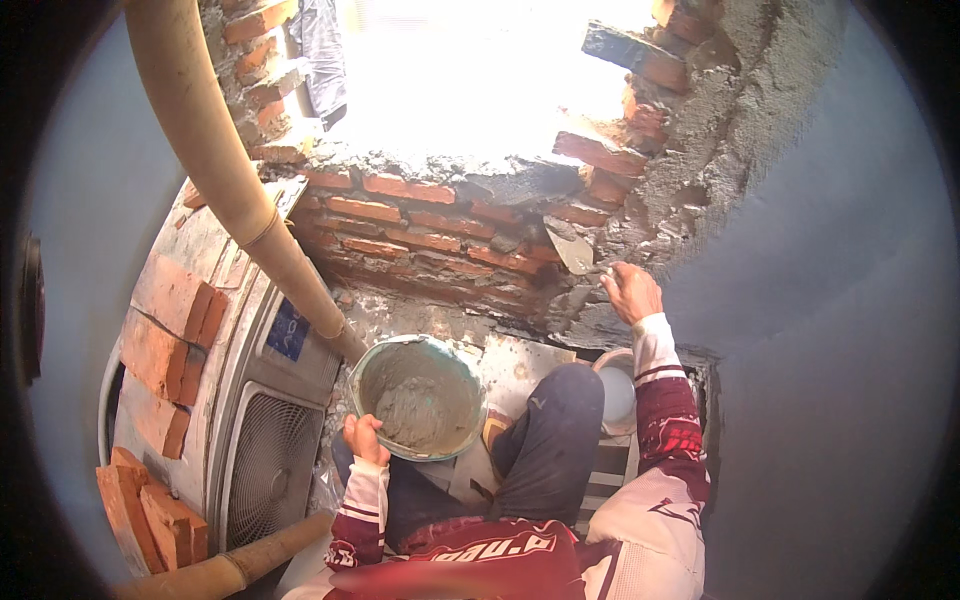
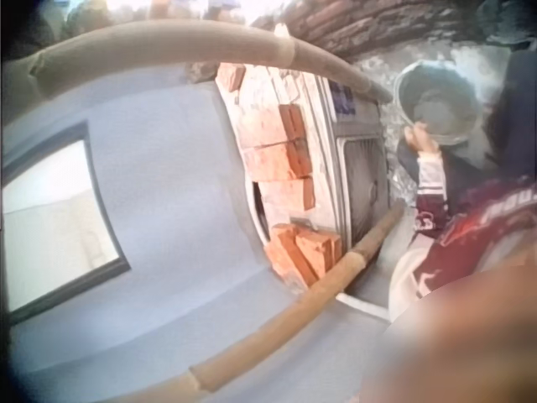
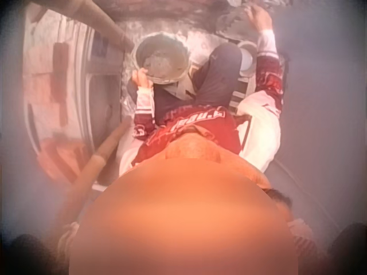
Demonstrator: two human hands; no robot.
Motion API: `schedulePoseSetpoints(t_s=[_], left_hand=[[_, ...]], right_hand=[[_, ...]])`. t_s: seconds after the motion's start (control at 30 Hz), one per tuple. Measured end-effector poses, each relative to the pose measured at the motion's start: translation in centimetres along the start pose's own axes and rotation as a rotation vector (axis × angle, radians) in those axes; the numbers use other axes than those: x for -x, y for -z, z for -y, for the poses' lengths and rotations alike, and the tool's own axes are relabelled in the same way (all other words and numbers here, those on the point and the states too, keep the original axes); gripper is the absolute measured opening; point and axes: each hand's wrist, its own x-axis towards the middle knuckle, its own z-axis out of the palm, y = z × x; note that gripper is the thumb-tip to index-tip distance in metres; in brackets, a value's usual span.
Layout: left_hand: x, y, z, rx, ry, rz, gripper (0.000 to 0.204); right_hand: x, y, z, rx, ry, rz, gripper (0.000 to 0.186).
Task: The person scoops mortar from a bucket with a trowel and applies it to a brick wall. The person repeatedly scoops mortar and spreads it over the bricks.
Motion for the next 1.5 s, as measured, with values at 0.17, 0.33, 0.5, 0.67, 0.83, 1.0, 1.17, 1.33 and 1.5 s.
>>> schedulePoseSetpoints(t_s=[0.17,0.33,0.5,0.67,0.83,1.0,1.17,1.33,1.5], left_hand=[[0.7,-1.0,-1.2,0.081,0.075,0.018,0.028],[0.8,-0.9,-0.7,0.004,0.085,0.012,0.027],[0.0,-0.2,0.6,-0.017,0.071,-0.019,0.027],[0.8,-1.1,-0.2,0.027,0.119,0.033,0.027],[0.2,0.1,0.1,0.147,0.161,-0.004,0.028],[0.5,-0.5,0.4,0.001,0.115,-0.037,0.030],[0.7,0.5,0.1,0.073,0.111,-0.069,0.032],[0.8,1.0,-0.5,0.078,0.146,-0.061,0.031],[-0.2,3.3,0.4,0.105,0.160,-0.121,0.028]], right_hand=[[1.9,0.6,-0.6,-0.135,-0.041,-0.044,0.036],[3.5,3.3,4.1,-0.122,0.048,0.277,0.036],[2.6,2.0,6.5,-0.416,0.215,0.864,0.031],[-4.2,-0.8,4.0,-0.480,0.034,0.664,0.026],[-2.4,1.0,2.8,-0.304,0.076,0.319,0.034],[2.0,-7.9,2.5,-0.093,0.130,0.339,0.030],[2.4,-16.2,2.7,-0.224,0.087,0.017,0.031],[0.4,-21.4,4.4,-0.101,0.060,0.051,0.030],[1.0,-24.3,4.1,0.038,-0.082,0.153,0.027]])
